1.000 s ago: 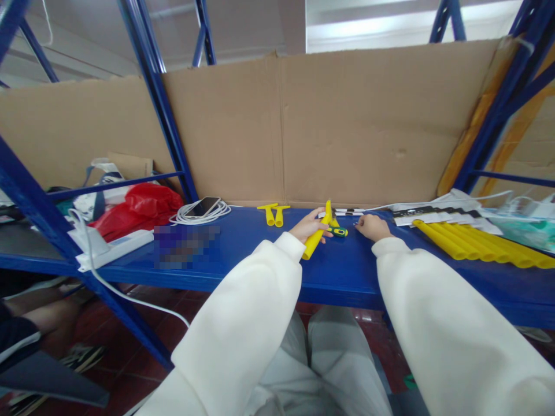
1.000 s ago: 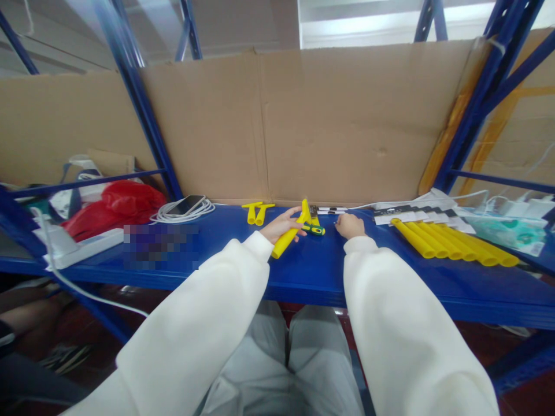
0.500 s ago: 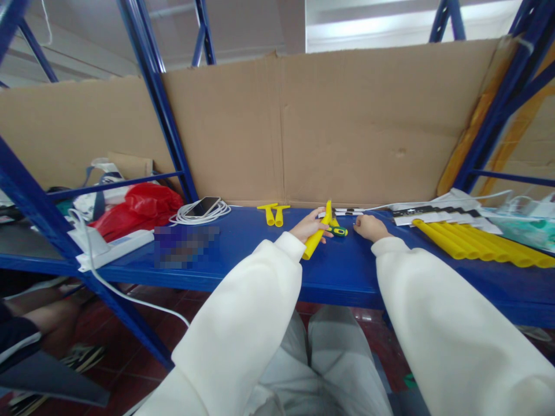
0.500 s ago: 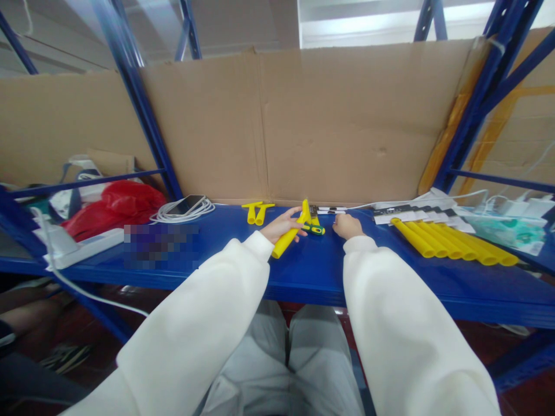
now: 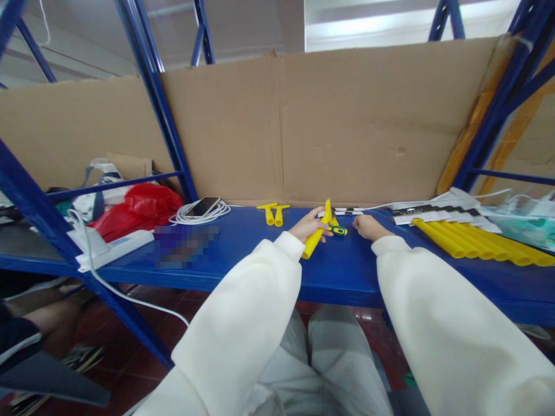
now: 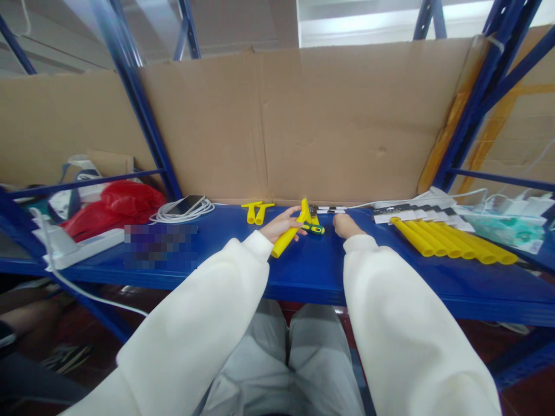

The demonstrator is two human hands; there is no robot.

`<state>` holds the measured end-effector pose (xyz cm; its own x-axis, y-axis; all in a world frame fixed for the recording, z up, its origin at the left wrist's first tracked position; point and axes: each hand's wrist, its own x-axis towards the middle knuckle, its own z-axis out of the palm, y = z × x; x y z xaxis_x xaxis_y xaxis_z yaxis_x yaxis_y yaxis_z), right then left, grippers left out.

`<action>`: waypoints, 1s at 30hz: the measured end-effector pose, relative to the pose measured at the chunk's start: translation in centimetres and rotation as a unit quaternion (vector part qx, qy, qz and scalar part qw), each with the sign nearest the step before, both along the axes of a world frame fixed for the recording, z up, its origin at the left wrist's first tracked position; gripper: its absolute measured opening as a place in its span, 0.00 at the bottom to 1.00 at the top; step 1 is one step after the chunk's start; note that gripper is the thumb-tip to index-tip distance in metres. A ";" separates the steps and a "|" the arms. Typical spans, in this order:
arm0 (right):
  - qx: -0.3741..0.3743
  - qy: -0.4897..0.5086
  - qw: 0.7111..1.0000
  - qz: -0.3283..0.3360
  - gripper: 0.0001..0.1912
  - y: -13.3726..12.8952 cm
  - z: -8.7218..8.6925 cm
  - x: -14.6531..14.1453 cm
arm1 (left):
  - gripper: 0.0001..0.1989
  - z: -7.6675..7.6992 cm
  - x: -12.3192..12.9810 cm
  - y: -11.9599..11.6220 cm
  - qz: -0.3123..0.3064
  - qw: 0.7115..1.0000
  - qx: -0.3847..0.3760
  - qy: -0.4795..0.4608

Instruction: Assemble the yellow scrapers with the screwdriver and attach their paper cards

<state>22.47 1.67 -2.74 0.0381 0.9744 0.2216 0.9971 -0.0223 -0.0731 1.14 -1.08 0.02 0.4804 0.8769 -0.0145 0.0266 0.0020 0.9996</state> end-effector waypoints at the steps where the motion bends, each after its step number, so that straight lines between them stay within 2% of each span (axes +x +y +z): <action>1: 0.005 0.001 1.000 0.004 0.13 0.1 -0.1 0.1 | 0.36 0.0 0.0 0.0 0.000 1.000 -0.001 0.000; 9: 0.021 0.013 0.999 0.022 0.14 0.6 -0.5 0.4 | 0.37 -0.3 -0.1 0.3 -0.006 1.000 -0.009 -0.026; 13: 0.082 0.138 0.986 0.043 0.12 1.0 -0.7 0.3 | 0.36 -0.3 -0.2 0.5 -0.006 0.999 -0.022 -0.047; 15: 0.133 0.254 0.955 0.070 0.09 1.3 -0.7 0.0 | 0.37 -0.3 -0.2 0.6 -0.012 0.998 -0.028 -0.055; 18: 0.180 0.419 0.880 0.134 0.06 1.3 -0.5 -0.8 | 0.37 -0.3 -0.3 0.7 -0.027 0.998 -0.029 -0.057; 20: 0.179 0.490 0.833 0.185 0.08 0.9 -0.2 -1.5 | 0.37 -0.4 -0.3 0.8 -0.036 0.998 -0.025 -0.054; 22: 0.162 0.534 0.801 0.218 0.12 0.4 0.1 -2.1 | 0.37 -0.4 -0.3 0.8 -0.045 0.997 -0.020 -0.052; 26: 0.147 0.575 0.767 0.245 0.18 -0.3 0.5 -2.9 | 0.38 -0.4 -0.3 0.7 -0.056 0.997 -0.010 -0.047; 30: 0.142 0.584 0.757 0.256 0.20 -0.4 0.5 -3.1 | 0.39 -0.2 -0.3 0.3 -0.062 0.997 -0.004 -0.036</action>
<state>19.33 1.26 -2.20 0.0033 0.8470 0.5315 0.1218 0.5272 -0.8410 0.82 -0.80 -0.20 0.5858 0.8102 0.0178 -0.0454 0.0108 0.9989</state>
